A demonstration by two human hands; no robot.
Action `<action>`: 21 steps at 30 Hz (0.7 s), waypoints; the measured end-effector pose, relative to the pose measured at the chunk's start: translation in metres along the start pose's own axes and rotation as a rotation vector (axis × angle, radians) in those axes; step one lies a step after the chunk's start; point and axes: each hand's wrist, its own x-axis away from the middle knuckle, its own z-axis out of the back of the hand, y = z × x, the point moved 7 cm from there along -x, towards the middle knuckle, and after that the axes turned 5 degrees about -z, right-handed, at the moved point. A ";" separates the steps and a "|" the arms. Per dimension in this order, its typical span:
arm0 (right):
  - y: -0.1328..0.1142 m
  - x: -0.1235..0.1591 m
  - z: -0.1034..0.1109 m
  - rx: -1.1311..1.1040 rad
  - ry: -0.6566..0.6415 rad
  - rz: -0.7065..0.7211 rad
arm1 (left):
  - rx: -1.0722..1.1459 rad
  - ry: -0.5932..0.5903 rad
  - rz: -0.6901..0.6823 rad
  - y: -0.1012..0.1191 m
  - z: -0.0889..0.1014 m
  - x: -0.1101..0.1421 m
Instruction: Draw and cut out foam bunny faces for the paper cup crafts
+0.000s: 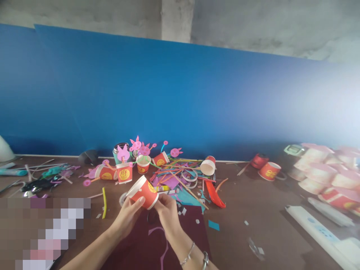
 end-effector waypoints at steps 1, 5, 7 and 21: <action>0.004 0.000 -0.001 -0.093 -0.030 -0.063 | -0.007 -0.023 0.003 0.001 -0.002 0.000; 0.020 -0.002 -0.003 -0.335 -0.100 -0.288 | 0.005 -0.122 0.011 0.004 -0.008 0.001; 0.030 -0.002 -0.006 -0.424 -0.155 -0.435 | 0.003 -0.178 0.008 0.006 -0.011 0.002; 0.012 -0.008 0.003 0.327 -0.251 -0.068 | 0.028 -0.368 0.145 0.012 -0.008 0.007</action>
